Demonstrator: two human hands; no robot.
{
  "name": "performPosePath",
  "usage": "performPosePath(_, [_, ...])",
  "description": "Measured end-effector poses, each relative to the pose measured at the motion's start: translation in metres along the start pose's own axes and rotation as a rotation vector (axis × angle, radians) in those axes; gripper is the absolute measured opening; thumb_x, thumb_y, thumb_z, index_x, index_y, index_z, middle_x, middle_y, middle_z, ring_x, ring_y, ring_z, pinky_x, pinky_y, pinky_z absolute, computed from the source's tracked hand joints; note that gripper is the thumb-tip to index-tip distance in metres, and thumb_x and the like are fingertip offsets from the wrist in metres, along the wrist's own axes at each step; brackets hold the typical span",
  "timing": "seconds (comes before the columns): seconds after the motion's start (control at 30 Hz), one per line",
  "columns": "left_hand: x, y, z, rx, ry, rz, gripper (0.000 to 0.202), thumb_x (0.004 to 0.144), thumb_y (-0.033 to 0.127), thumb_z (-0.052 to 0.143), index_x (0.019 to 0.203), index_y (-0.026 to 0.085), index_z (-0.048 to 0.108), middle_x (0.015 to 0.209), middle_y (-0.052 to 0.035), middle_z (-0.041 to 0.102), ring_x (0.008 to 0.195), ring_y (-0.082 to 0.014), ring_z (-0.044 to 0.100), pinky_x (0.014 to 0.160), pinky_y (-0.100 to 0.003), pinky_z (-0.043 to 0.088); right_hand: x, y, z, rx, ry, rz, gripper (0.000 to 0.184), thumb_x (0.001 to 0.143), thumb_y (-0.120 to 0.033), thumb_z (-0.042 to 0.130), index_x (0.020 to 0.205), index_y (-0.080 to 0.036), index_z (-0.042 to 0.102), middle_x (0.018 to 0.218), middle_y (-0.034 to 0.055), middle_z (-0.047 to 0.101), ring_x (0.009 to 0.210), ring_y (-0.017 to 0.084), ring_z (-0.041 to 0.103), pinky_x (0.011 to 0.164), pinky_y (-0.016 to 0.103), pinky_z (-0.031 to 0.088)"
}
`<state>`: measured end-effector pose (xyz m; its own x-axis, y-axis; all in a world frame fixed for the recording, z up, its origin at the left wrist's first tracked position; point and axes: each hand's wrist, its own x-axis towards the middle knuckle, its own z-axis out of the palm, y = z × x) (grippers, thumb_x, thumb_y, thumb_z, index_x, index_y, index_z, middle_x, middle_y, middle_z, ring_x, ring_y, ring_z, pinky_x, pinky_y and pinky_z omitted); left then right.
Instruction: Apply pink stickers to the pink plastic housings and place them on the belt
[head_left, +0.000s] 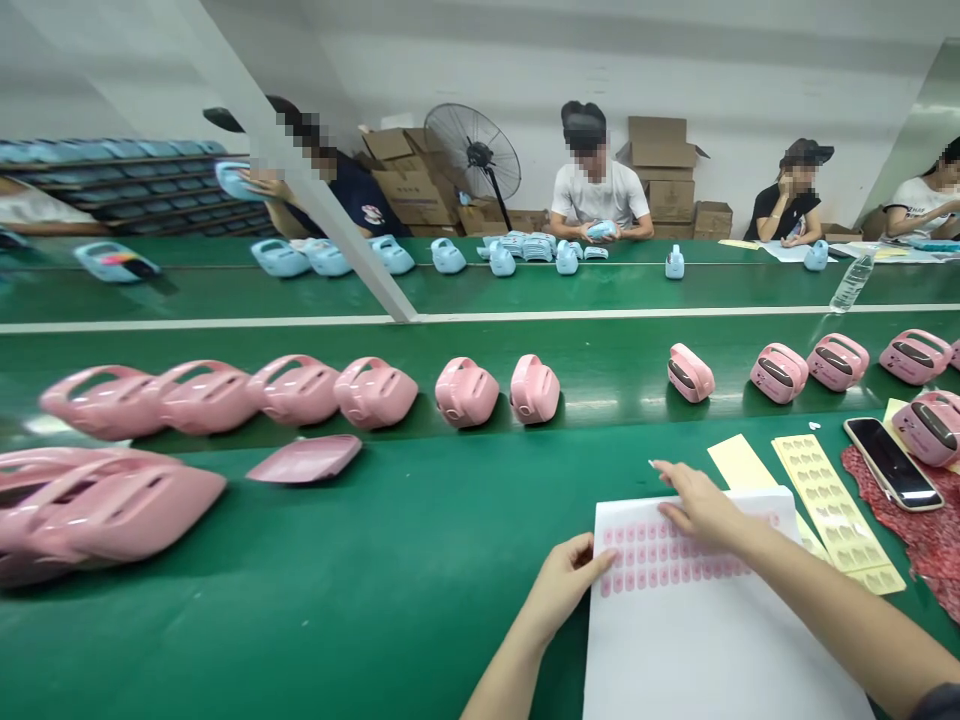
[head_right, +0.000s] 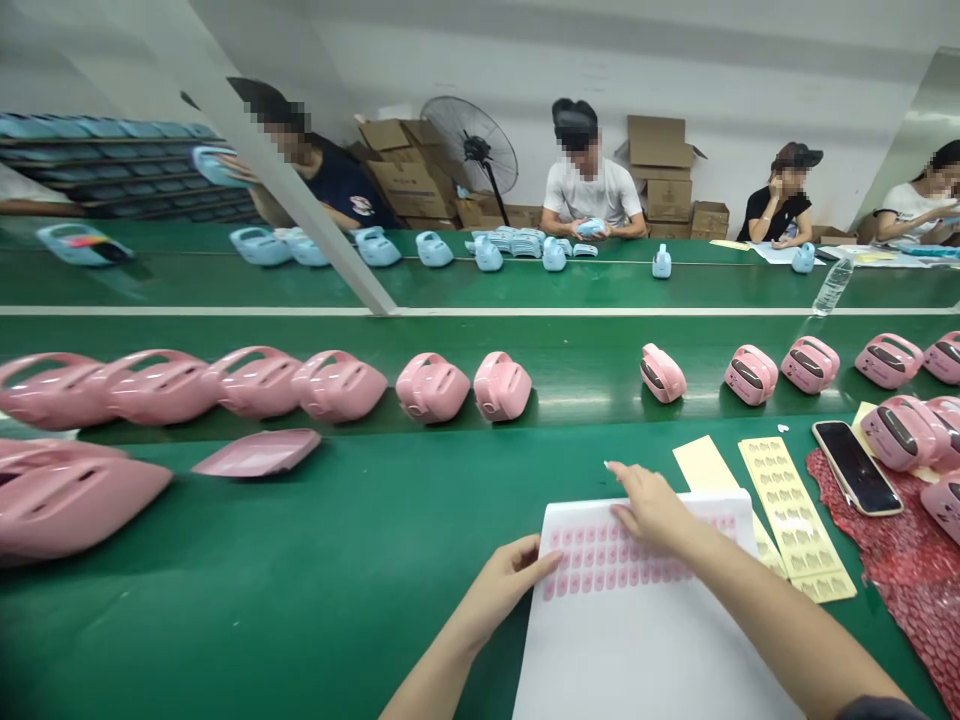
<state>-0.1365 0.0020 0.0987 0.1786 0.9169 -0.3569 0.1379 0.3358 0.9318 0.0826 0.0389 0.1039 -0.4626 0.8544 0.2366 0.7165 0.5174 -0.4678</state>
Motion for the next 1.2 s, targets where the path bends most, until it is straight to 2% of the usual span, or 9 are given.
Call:
performPosePath(0.1, [-0.006, -0.005, 0.017, -0.125, -0.065, 0.015, 0.045, 0.052, 0.052, 0.072, 0.078, 0.015, 0.066, 0.067, -0.0042, 0.066, 0.067, -0.0233, 0.061, 0.062, -0.032, 0.047, -0.018, -0.003, 0.011, 0.046, 0.047, 0.012, 0.04, 0.081, -0.01, 0.041, 0.121, -0.013, 0.042, 0.094, 0.0116, 0.062, 0.084, 0.021, 0.058, 0.075, 0.036, 0.048])
performPosePath(0.2, [-0.015, -0.005, 0.025, -0.255, 0.02, 0.047, 0.048, 0.061, 0.054, 0.067, 0.089, 0.015, 0.063, 0.071, -0.0045, 0.067, 0.064, -0.0212, 0.061, 0.061, -0.031, 0.048, -0.024, -0.004, 0.001, 0.039, 0.074, -0.04, 0.039, 0.083, -0.019, 0.044, 0.122, -0.014, 0.042, 0.101, 0.0137, 0.063, 0.094, 0.023, 0.058, 0.087, 0.046, 0.042])
performPosePath(0.33, [-0.028, -0.003, 0.024, -0.296, 0.114, 0.154, 0.043, 0.059, 0.05, 0.071, 0.084, 0.015, 0.064, 0.073, -0.0046, 0.067, 0.068, -0.0199, 0.061, 0.064, -0.029, 0.047, -0.03, -0.015, -0.023, 0.011, -0.096, -0.078, 0.078, 0.071, -0.043, 0.062, 0.135, -0.013, 0.027, 0.131, 0.0188, 0.046, 0.123, 0.032, 0.039, 0.1, 0.059, 0.021])
performPosePath(0.47, [-0.039, -0.011, 0.024, -0.331, 0.163, 0.196, 0.042, 0.057, 0.049, 0.074, 0.082, 0.016, 0.065, 0.07, -0.0039, 0.067, 0.068, -0.02, 0.061, 0.064, -0.028, 0.047, -0.035, -0.033, -0.042, 0.065, -0.292, -0.04, 0.1, 0.063, -0.045, 0.07, 0.14, -0.011, 0.015, 0.139, 0.0194, 0.036, 0.121, 0.032, 0.042, 0.097, 0.049, 0.032])
performPosePath(0.67, [-0.049, -0.025, 0.023, -0.235, 0.126, 0.237, 0.042, 0.058, 0.053, 0.07, 0.076, 0.016, 0.065, 0.071, -0.0052, 0.068, 0.067, -0.0194, 0.06, 0.063, -0.028, 0.049, -0.04, -0.044, -0.049, 0.103, -0.442, 0.061, 0.095, 0.065, -0.04, 0.071, 0.141, -0.022, 0.017, 0.121, 0.009, 0.059, 0.1, 0.029, 0.058, 0.085, 0.038, 0.041])
performPosePath(0.8, [-0.053, -0.016, 0.015, 0.066, 0.244, 0.378, 0.038, 0.069, 0.054, 0.061, 0.077, 0.017, 0.061, 0.069, -0.0042, 0.064, 0.065, -0.0193, 0.06, 0.059, -0.029, 0.05, -0.039, -0.038, -0.04, 0.074, -0.447, 0.146, 0.093, 0.064, -0.042, 0.072, 0.139, -0.025, 0.021, 0.112, 0.0074, 0.064, 0.097, 0.029, 0.061, 0.078, 0.033, 0.043])
performPosePath(0.93, [-0.053, 0.007, 0.018, 0.706, 0.641, 0.909, 0.034, 0.077, 0.045, 0.057, 0.096, 0.017, 0.057, 0.088, -0.009, 0.062, 0.082, -0.0231, 0.059, 0.07, -0.034, 0.049, -0.032, -0.04, -0.029, -0.021, -0.436, 0.199, 0.089, 0.067, -0.042, 0.069, 0.139, -0.026, 0.021, 0.099, 0.0053, 0.069, 0.086, 0.026, 0.065, 0.069, 0.028, 0.043])
performPosePath(1.03, [-0.042, 0.019, 0.034, 1.142, 0.486, 1.14, 0.027, 0.089, 0.034, 0.038, 0.095, 0.017, 0.058, 0.09, -0.0103, 0.063, 0.087, -0.0236, 0.058, 0.073, -0.035, 0.045, -0.026, -0.048, -0.023, -0.078, -0.444, 0.157, 0.085, 0.071, -0.04, 0.065, 0.14, -0.022, 0.018, 0.094, 0.0078, 0.07, 0.081, 0.028, 0.066, 0.065, 0.03, 0.044])
performPosePath(1.2, [-0.012, 0.014, 0.044, 1.425, 0.26, 0.918, 0.044, 0.092, 0.037, 0.026, 0.067, 0.019, 0.057, 0.058, -0.0034, 0.058, 0.054, -0.0168, 0.055, 0.052, -0.027, 0.036, -0.031, -0.049, -0.025, -0.072, -0.368, 0.058, 0.09, 0.07, -0.041, 0.066, 0.14, -0.014, 0.016, 0.107, 0.0155, 0.065, 0.093, 0.03, 0.062, 0.074, 0.037, 0.046])
